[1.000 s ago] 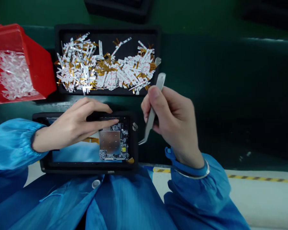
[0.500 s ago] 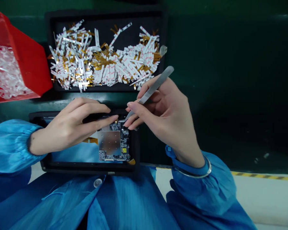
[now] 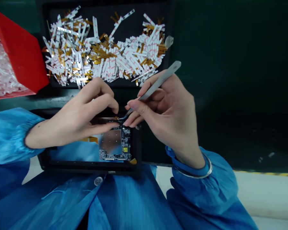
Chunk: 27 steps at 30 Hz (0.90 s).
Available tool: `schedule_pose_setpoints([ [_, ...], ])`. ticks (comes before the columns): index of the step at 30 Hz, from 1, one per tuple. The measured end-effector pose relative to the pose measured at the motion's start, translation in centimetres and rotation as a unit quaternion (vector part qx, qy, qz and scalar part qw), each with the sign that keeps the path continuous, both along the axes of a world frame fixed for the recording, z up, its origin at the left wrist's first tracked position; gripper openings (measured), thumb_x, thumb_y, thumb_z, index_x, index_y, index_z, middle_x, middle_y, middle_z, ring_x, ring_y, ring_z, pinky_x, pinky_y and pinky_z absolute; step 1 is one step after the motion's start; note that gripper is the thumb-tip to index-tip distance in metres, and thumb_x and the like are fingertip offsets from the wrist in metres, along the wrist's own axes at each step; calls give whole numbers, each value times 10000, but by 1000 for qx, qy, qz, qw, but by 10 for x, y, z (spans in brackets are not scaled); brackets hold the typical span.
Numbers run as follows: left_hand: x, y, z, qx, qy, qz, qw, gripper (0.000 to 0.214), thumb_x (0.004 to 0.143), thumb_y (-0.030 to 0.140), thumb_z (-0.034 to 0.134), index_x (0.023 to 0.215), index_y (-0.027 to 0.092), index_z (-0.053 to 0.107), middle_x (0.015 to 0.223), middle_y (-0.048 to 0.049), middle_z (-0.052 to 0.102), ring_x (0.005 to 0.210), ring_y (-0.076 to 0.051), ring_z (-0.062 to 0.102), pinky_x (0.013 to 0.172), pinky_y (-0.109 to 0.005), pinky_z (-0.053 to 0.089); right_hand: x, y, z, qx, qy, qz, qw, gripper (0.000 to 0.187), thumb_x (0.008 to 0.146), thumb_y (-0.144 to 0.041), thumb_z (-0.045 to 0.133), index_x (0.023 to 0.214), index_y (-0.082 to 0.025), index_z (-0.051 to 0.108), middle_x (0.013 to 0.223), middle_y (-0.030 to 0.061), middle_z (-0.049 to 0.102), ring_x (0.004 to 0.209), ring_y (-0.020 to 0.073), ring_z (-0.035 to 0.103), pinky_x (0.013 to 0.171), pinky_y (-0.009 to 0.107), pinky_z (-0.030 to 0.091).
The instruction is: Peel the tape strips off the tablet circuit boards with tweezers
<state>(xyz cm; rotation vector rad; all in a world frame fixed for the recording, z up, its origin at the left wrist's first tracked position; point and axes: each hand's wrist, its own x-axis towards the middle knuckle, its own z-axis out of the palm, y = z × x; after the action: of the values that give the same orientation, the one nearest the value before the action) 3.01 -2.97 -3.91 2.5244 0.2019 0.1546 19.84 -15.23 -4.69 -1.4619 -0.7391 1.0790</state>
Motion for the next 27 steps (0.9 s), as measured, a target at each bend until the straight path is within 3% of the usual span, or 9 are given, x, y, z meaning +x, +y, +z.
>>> schedule_pose_setpoints([
  [3,3,2,4,-24,-7,18,1000,36,941,175,528,962,148,541,989,-68,505,889,-167,550,792,-327,543,1,-1,-2,-8,-6,5,1000,246,818,-134,731,887,-276,542,721,-46,709,554,179,708,446,293,596],
  [7,-9,1,12,11,-6,22,1000,64,950,149,518,1008,155,544,1017,-72,556,917,-178,559,798,-334,510,3,-3,-3,-5,-5,14,1000,228,836,-128,709,909,-271,548,754,-32,718,554,173,703,456,296,589],
  [11,-27,-6,11,77,-16,-29,996,161,1012,226,457,1124,164,554,1132,-81,653,967,-213,601,778,-364,490,3,-2,-3,-6,-2,7,1000,227,836,-123,713,910,-261,547,739,-29,710,555,171,703,471,294,585],
  [16,-37,-15,9,180,-28,-93,979,293,1025,152,398,1243,116,591,1199,-64,700,1093,-228,617,749,-347,464,2,-1,-2,-9,-9,5,1000,229,827,-136,727,901,-249,542,725,-46,696,543,154,698,484,280,588],
  [21,-39,-27,11,230,-1,-73,971,349,1024,111,368,1308,68,566,1202,-56,715,1123,-227,636,737,-347,469,2,-2,-1,-4,-4,-1,1000,247,813,-117,736,912,-229,540,706,-59,687,562,149,703,478,263,598],
  [27,-45,-35,6,278,24,-53,959,381,1017,110,394,1370,135,535,1288,-14,678,1168,-196,613,735,-347,450,3,-1,-2,3,-29,4,1000,242,805,-107,735,904,-217,543,713,-46,680,615,167,723,480,271,614],
])
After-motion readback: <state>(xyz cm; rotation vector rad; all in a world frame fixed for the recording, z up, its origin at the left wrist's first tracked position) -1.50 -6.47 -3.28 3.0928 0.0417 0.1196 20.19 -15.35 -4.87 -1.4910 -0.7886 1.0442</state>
